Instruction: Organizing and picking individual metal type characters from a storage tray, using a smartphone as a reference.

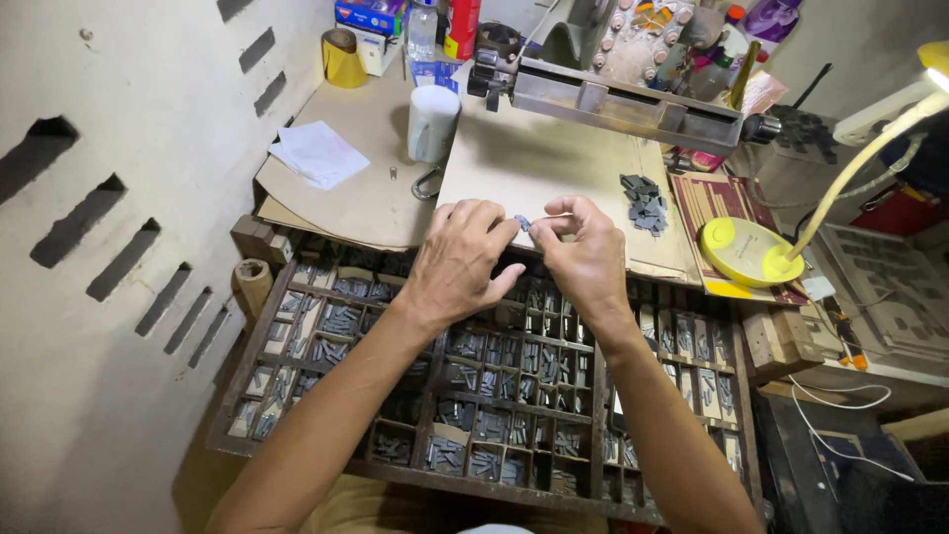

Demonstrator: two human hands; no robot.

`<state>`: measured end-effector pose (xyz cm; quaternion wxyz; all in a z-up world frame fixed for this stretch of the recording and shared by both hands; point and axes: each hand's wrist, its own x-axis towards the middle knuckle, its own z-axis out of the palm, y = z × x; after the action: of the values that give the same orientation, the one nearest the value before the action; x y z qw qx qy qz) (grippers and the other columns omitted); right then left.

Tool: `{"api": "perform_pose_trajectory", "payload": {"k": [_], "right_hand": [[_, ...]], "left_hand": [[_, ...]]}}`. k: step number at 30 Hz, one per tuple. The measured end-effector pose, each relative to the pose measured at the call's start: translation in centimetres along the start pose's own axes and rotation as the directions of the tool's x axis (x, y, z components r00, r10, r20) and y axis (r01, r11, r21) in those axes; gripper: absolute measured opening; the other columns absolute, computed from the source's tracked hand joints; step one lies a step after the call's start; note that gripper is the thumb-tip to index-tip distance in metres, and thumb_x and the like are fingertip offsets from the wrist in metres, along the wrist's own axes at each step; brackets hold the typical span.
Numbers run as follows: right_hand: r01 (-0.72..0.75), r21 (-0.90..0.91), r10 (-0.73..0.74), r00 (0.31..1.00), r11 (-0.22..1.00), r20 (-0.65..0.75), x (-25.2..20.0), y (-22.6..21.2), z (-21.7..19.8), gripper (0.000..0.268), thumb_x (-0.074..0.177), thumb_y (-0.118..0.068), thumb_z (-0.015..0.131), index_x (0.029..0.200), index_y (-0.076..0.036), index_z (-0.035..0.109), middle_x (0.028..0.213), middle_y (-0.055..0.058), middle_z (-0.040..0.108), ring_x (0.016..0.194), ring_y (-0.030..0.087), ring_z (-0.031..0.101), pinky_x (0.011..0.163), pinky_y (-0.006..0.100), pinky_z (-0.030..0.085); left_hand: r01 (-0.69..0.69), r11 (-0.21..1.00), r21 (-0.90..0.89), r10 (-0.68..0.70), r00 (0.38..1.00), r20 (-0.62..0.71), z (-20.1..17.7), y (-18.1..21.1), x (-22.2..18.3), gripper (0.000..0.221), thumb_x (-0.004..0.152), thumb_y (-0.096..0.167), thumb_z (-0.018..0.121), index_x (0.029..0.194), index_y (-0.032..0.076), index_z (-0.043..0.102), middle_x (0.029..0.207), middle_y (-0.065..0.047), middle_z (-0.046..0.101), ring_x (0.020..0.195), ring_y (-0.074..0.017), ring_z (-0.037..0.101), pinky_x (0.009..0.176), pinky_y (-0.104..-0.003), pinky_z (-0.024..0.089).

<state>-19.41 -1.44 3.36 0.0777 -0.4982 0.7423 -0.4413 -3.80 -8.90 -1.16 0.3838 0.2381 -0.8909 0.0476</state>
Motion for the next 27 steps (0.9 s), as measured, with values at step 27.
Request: {"api": "perform_pose_trajectory", "payload": {"k": [27], "right_hand": [[0.065, 0.140, -0.127, 0.859, 0.988, 0.495, 5.4, -0.4, -1.4, 0.070, 0.076, 0.000, 0.082, 0.141, -0.006, 0.057, 0.105, 0.011, 0.072, 0.089, 0.013, 0.068, 0.082, 0.029, 0.060]], "left_hand": [[-0.052, 0.998, 0.035, 0.047, 0.990, 0.137, -0.1, -1.0, 0.9, 0.041, 0.083, 0.037, 0.075, 0.116, 0.018, 0.061, 0.113, -0.003, 0.056, 0.116, -0.0249, 0.055, 0.100, -0.044, 0.042]]}}
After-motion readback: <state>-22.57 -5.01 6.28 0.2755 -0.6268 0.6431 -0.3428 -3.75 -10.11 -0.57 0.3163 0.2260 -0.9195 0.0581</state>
